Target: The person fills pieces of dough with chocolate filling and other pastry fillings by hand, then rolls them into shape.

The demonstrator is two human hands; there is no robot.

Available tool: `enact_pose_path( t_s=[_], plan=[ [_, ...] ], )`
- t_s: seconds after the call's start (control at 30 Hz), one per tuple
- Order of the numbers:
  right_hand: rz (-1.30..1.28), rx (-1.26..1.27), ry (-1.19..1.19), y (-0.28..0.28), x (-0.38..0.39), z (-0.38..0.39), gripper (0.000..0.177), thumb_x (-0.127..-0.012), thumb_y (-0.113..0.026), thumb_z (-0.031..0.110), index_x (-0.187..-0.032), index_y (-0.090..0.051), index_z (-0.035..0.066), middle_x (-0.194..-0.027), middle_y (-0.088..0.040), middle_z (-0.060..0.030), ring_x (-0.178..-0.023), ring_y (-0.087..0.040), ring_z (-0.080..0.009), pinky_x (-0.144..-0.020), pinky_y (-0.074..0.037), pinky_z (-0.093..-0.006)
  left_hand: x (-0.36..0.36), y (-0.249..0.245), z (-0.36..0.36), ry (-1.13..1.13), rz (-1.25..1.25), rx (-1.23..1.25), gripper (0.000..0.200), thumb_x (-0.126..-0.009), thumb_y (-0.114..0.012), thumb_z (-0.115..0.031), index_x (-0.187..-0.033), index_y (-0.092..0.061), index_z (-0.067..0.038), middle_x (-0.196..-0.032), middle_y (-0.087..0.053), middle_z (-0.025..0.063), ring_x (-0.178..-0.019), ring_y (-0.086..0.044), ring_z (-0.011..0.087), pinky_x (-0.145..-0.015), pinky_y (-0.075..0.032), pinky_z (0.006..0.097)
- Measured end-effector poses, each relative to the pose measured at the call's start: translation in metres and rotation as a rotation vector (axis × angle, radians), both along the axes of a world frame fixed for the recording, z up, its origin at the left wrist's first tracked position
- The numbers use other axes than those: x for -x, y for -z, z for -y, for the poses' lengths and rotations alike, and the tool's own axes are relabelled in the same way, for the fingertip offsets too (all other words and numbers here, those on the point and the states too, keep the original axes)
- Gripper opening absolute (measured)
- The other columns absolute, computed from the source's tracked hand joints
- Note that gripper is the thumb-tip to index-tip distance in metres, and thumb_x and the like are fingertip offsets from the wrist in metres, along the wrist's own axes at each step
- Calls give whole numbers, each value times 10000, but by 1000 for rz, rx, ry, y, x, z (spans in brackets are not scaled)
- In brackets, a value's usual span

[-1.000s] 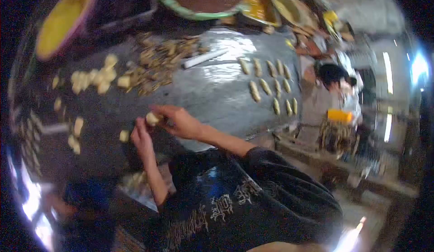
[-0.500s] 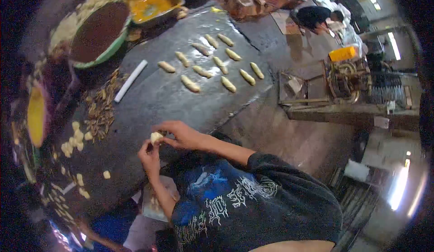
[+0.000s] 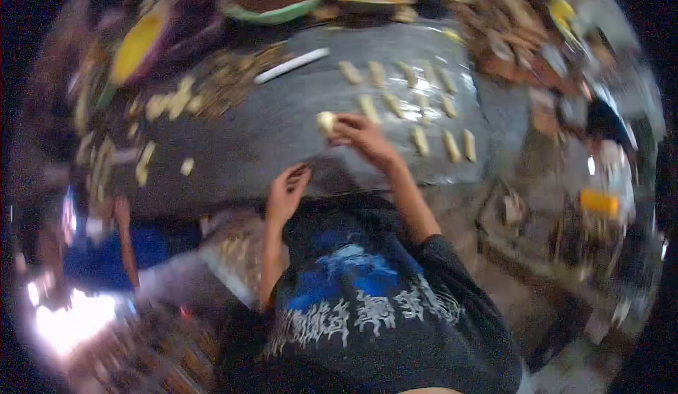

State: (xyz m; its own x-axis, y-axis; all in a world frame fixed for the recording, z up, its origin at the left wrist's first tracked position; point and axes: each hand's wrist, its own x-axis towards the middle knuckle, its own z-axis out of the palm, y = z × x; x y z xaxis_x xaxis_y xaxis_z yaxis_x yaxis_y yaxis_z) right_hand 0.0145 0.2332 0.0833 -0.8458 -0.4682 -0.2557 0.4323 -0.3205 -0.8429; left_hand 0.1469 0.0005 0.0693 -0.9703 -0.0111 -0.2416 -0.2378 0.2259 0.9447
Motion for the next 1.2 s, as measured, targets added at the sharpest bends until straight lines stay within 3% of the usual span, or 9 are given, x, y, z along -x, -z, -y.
enact_pose_path(
  t_s=[0.03, 0.1, 0.17, 0.53, 0.7, 0.83, 1.03, 1.13, 1.2],
  plan=[
    [-127, -617, -47, 24, 5, 5, 375, -964, -687, 222, -1223, -644, -47, -1089, -731, -135, -912, -709, -211, -800, -575, -340, -6, -5, 9, -37, 6, 49, 327, -997, -650, -151, -1290, -643, -5, -1166, -725, 120, -1041, -693, 174, -873, -545, 304],
    [-521, -1125, 125, 60, -6, -1, 395, -967, -681, 255, -1211, -642, -53, -1036, -743, -161, -872, -721, -219, -758, -570, -337, -4, -15, 23, -33, 13, 116, 324, -1010, -641, -192, -1283, -651, -18, -1143, -734, 122, -1028, -699, 168, -843, -549, 303],
    [-300, -969, 301, 71, -6, 2, 392, -950, -692, 250, -1223, -646, -26, -1019, -742, -176, -853, -726, -232, -744, -571, -353, -6, -1, 45, -128, -27, 90, 311, -1016, -636, -208, -1271, -663, -33, -1123, -741, 117, -1008, -705, 163, -826, -549, 299],
    [-726, -874, -79, -7, 113, 222, 270, -973, -664, 192, -1164, -684, 2, -952, -742, -147, -766, -685, -182, -670, -551, -335, 34, 24, 196, -429, -109, 66, 241, -1027, -613, -178, -1199, -689, -26, -1047, -757, 94, -976, -718, 160, -812, -549, 304],
    [-1153, -809, -237, 0, 152, 374, 308, -908, -711, 143, -1183, -666, 11, -1010, -703, -205, -846, -695, -360, -753, -560, -437, 107, 21, 286, -634, -255, 187, 196, -968, -683, -134, -1135, -703, -35, -1028, -751, 129, -857, -715, 166, -770, -546, 297],
    [-1369, -891, -381, 48, 179, 449, 349, -875, -738, 158, -1177, -654, 5, -1102, -684, -230, -905, -662, -459, -788, -553, -504, 183, 37, 359, -745, -289, 593, 303, -854, -765, -133, -1118, -656, -30, -1018, -695, 150, -906, -680, 306, -799, -539, 406],
    [-903, -760, -328, 17, 170, 473, 257, -902, -696, 81, -1133, -640, -14, -1084, -695, -189, -947, -720, -291, -858, -564, -369, 228, 54, 406, -474, -95, 841, 313, -859, -749, -212, -1079, -642, -17, -1016, -685, 195, -977, -654, 413, -847, -521, 496],
    [-377, -489, -288, 7, 162, 445, 214, -921, -672, 41, -1128, -641, -1, -1086, -696, -112, -967, -697, -175, -889, -545, -309, 203, 33, 408, -351, 163, 537, 337, -893, -720, -255, -1086, -645, 11, -966, -699, 218, -916, -671, 427, -837, -525, 499],
    [-346, -412, -331, 12, 146, 416, 201, -933, -663, 39, -1129, -639, 0, -1088, -688, -84, -977, -679, -155, -893, -539, -308, 164, 36, 398, -346, 107, 456, 341, -921, -698, -262, -1110, -647, 17, -893, -701, 180, -821, -681, 365, -792, -534, 454]
  ],
)
